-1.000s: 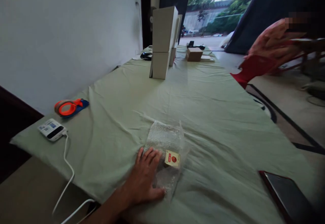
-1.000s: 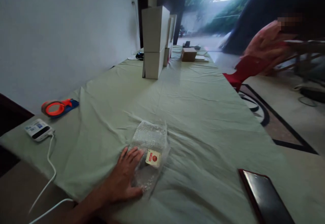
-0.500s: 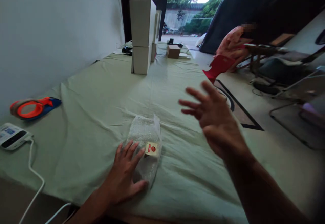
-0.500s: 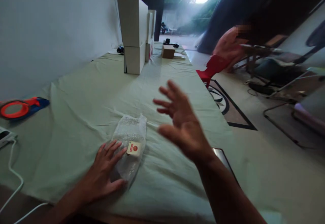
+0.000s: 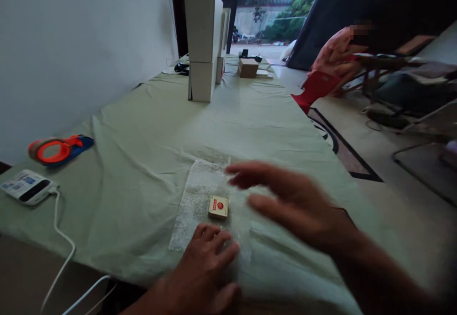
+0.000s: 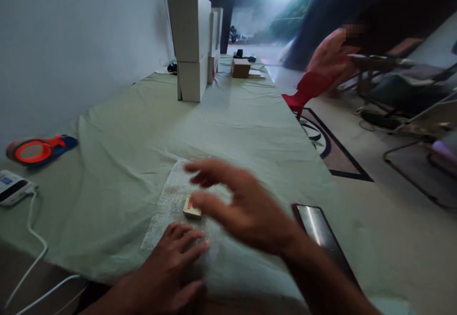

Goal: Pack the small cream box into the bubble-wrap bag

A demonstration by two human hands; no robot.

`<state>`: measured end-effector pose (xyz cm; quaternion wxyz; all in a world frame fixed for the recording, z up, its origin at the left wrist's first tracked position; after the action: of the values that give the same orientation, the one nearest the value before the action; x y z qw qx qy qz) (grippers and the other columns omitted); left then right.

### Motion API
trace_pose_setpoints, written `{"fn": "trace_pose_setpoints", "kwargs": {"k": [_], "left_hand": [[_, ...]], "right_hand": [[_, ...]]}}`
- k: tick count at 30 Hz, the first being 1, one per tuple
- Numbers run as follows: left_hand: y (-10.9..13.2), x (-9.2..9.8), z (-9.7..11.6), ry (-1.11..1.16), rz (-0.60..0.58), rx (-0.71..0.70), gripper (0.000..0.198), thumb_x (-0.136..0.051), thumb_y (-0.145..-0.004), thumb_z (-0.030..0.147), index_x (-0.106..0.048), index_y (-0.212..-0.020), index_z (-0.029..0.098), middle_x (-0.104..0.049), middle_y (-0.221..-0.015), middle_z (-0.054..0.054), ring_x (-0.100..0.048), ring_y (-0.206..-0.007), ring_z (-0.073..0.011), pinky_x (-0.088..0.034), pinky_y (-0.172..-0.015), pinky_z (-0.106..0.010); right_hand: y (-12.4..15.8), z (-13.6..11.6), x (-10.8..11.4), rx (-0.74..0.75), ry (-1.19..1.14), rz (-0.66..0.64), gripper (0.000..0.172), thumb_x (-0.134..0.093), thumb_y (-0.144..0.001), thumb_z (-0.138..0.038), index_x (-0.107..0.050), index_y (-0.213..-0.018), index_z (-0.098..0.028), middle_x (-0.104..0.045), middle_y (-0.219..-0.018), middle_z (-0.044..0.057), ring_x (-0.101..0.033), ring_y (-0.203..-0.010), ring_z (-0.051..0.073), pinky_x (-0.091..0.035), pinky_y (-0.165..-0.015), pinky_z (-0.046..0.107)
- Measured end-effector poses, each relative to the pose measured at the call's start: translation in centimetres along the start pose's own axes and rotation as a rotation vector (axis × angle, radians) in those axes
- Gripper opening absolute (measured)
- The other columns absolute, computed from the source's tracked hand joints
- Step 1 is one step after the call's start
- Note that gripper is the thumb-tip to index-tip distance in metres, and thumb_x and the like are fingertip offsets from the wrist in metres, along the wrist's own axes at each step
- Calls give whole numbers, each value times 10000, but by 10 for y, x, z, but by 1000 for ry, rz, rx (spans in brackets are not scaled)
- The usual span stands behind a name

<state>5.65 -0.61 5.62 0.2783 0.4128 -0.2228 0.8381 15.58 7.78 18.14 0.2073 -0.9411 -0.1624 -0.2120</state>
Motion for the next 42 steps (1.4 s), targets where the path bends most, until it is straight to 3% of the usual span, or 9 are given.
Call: {"fn": "trace_pose_setpoints", "kwargs": {"k": [3, 5, 8, 12, 16, 25, 32, 39, 42], "left_hand": [[-1, -15, 2, -29, -23, -34, 463, -649, -774, 280, -547, -1225, 262, -584, -1282, -68, -477, -1168, -307, -345, -1029, -490], [0, -20, 0, -45, -19, -44, 401, -626, -789, 244, -564, -1186, 244, -611, -1239, -70, -497, -1143, -295, -362, -1010, -478], [4, -19, -5, -53, -5, -67, 367, -617, -793, 219, -572, -1157, 223, -634, -1187, -71, -530, -1073, -272, -374, -993, -473], [14, -8, -18, -71, 29, -37, 525, -605, -727, 137, -538, -1239, 226, -623, -1189, -80, -521, -1091, -281, -358, -1022, -489], [26, 6, -33, -106, 88, 30, 573, -579, -645, 64, -559, -1190, 238, -617, -1179, -74, -496, -1143, -288, -314, -1072, -509], [27, 3, -35, -199, 181, -66, 201, -531, -748, 17, -569, -798, 209, -674, -1071, -38, -562, -1097, -246, -322, -1063, -514], [22, 25, -28, -106, 284, -61, 238, -485, -786, 2, -543, -894, 206, -679, -917, -25, -611, -931, -198, -389, -1024, -451], [-3, 54, -41, -132, 425, 28, 157, -464, -857, 69, -553, -818, 193, -626, -733, -13, -588, -728, -180, -479, -839, -382], [-19, 58, -51, -144, 433, 72, 165, -460, -872, 103, -578, -796, 190, -633, -724, -20, -594, -724, -188, -480, -747, -342]], "right_hand": [[8, 21, -52, 4, 162, -217, 459, -684, -806, -222, -604, -1256, -269, -601, -1293, 69, -604, -1140, 252, -523, -948, 415], [11, 46, -70, -18, 301, -228, 620, -701, -737, -186, -533, -1333, -221, -506, -1399, 129, -481, -1290, 311, -436, -1052, 489], [19, 77, -84, -42, 356, -277, 767, -676, -702, -128, -416, -1420, -203, -510, -1387, 145, -469, -1296, 310, -413, -1071, 496], [36, 102, -81, -92, 350, -291, 835, -629, -720, -94, -302, -1481, -199, -525, -1378, 155, -510, -1258, 295, -436, -1044, 486], [46, 114, -74, -106, 320, -230, 760, -610, -769, -118, -321, -1465, -211, -557, -1347, 136, -541, -1232, 269, -433, -1044, 475], [48, 119, -73, -110, 316, -165, 623, -622, -780, -145, -447, -1373, -218, -589, -1318, 124, -561, -1208, 264, -445, -1026, 468], [49, 117, -75, -90, 287, -130, 557, -619, -741, -125, -523, -1283, -211, -629, -1245, 111, -583, -1155, 268, -449, -1002, 460], [49, 105, -53, -195, -16, -218, 499, -509, -929, -423, -451, -1382, -223, -536, -1392, 117, -519, -1267, 262, -414, -1053, 445], [49, 102, -48, -246, -83, -255, 674, -657, -816, -512, -447, -1385, -219, -570, -1357, 118, -544, -1238, 285, -434, -1029, 440]]}}
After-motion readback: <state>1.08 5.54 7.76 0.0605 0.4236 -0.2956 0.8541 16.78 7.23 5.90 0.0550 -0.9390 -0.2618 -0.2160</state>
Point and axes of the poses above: each hand's wrist, its own y-axis away from the middle knuckle, its own x-axis out of the back of the hand, z = x × y, the point moved 9 cm from there along -y, towards the middle knuckle
